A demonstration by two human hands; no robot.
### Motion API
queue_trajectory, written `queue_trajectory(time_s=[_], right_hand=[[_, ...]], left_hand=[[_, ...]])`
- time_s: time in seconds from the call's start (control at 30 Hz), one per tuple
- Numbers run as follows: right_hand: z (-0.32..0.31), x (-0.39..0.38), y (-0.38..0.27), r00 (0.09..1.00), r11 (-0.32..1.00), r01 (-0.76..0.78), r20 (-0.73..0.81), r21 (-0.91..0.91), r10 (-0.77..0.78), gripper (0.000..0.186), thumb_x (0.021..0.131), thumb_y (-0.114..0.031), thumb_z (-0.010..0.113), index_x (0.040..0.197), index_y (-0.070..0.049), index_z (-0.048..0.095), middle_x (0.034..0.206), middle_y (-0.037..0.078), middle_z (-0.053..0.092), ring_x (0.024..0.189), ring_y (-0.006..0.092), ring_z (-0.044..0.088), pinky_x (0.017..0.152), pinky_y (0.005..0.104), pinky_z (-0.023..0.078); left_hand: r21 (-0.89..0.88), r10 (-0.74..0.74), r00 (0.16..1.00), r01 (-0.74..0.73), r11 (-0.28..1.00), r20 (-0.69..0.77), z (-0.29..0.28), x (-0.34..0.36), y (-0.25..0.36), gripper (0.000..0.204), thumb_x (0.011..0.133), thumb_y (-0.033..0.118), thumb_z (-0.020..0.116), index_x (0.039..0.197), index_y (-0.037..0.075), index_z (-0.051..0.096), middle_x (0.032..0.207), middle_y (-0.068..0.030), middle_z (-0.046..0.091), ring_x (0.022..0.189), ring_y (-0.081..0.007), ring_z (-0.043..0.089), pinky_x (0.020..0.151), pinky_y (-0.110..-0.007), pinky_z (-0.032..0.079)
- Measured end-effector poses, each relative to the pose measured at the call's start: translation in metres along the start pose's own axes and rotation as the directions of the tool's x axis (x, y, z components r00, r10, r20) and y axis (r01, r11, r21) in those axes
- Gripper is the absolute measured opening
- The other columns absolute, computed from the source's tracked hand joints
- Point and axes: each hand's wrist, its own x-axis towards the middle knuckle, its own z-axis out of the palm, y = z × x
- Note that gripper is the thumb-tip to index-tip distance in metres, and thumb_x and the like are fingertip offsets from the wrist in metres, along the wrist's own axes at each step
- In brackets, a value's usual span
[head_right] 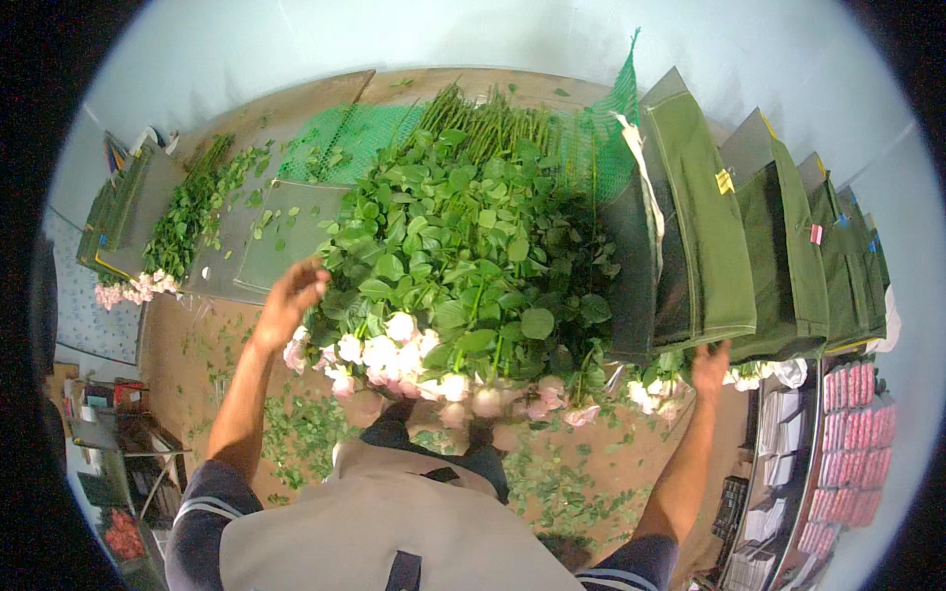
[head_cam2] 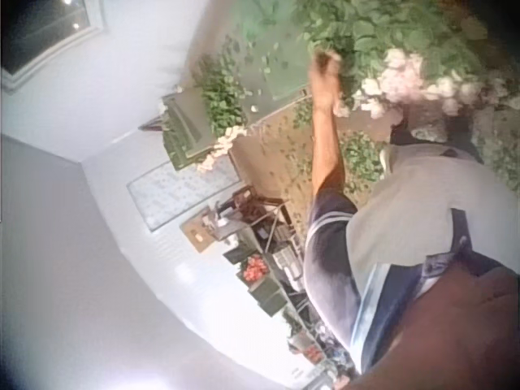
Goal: The person trims leaves from rose stems by hand, removing foliage and placing the cleaned stems into a bundle. The person works at a table with large piles of roses and greenery, repeatedly picking up stems, stripping leaves, and stacking the prepared stems.
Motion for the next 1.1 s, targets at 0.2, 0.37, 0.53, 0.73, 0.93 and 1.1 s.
queue_trajectory(time_s=[0.2, 0.37, 0.53, 0.73, 0.93, 1.1], right_hand=[[-0.075, -0.101, -0.130, 0.894, 0.960, 0.045, -0.440, 0.275, 0.084, 0.037, 0.095, -0.016, 0.055, 0.125, 0.003, 0.048, 0.091, 0.006, 0.058, 0.073, 0.0091, 0.051, 0.063, 0.0223, 0.044], [-0.029, -0.213, -0.325, 0.941, 0.961, 0.077, -0.338, 0.265, 0.018, 0.030, 0.093, -0.018, 0.056, 0.116, 0.001, 0.055, 0.090, 0.006, 0.061, 0.076, 0.0126, 0.056, 0.069, 0.0290, 0.052], [0.128, -0.244, -0.475, 0.881, 0.847, -0.127, 0.452, 0.516, -0.143, 0.045, 0.090, -0.020, 0.062, 0.129, -0.003, 0.048, 0.128, 0.015, 0.055, 0.112, 0.0229, 0.055, 0.097, 0.0348, 0.044], [0.314, -0.208, -0.532, 0.785, 0.962, -0.225, 0.613, 0.156, 0.084, 0.066, 0.089, -0.035, 0.057, 0.133, 0.011, 0.037, 0.131, 0.031, 0.046, 0.121, 0.0370, 0.049, 0.103, 0.0381, 0.037], [0.358, -0.199, -0.543, 0.832, 0.924, -0.054, 0.494, -0.379, 0.252, 0.072, 0.085, -0.047, 0.057, 0.127, 0.010, 0.044, 0.122, 0.029, 0.054, 0.114, 0.0377, 0.053, 0.098, 0.0430, 0.042], [0.354, -0.183, -0.550, 0.779, 0.908, -0.071, 0.545, -0.413, 0.310, 0.074, 0.078, -0.058, 0.061, 0.112, 0.007, 0.057, 0.114, 0.027, 0.059, 0.107, 0.0378, 0.058, 0.091, 0.0436, 0.046]], left_hand=[[0.187, -0.261, 0.964, 0.248, 0.951, 0.047, -0.032, 0.138, -0.114, 0.096, 0.079, 0.047, 0.071, 0.140, -0.010, 0.025, 0.135, -0.0291, 0.042, 0.122, -0.0312, 0.047, 0.099, -0.037, 0.041], [0.114, -0.262, 0.922, 0.239, 0.964, 0.287, -0.008, 0.176, -0.165, 0.103, 0.073, 0.059, 0.070, 0.133, -0.015, 0.031, 0.134, -0.0303, 0.043, 0.122, -0.0373, 0.047, 0.099, -0.041, 0.041], [0.383, -0.369, 0.902, 0.267, 0.884, 0.223, -0.011, 0.192, -0.172, 0.109, 0.065, 0.069, 0.070, 0.134, -0.009, 0.034, 0.133, -0.0329, 0.039, 0.121, -0.0425, 0.044, 0.098, -0.049, 0.040], [0.431, -0.384, 0.921, 0.322, 0.843, 0.061, -0.005, 0.201, -0.205, 0.109, 0.067, 0.074, 0.063, 0.135, -0.005, 0.032, 0.139, -0.0292, 0.029, 0.127, -0.0458, 0.032, 0.097, -0.054, 0.038], [0.145, -0.412, 0.832, 0.386, 0.911, 0.371, -0.007, 0.209, -0.217, 0.097, 0.074, 0.074, 0.056, 0.121, -0.010, 0.049, 0.113, -0.0233, 0.055, 0.096, -0.0346, 0.057, 0.081, -0.050, 0.046], [-0.079, -0.496, 0.701, 0.614, 0.785, 0.512, 0.005, 0.217, -0.222, 0.087, 0.076, 0.069, 0.060, 0.117, -0.009, 0.056, 0.111, -0.0213, 0.060, 0.095, -0.0314, 0.060, 0.080, -0.045, 0.048]])
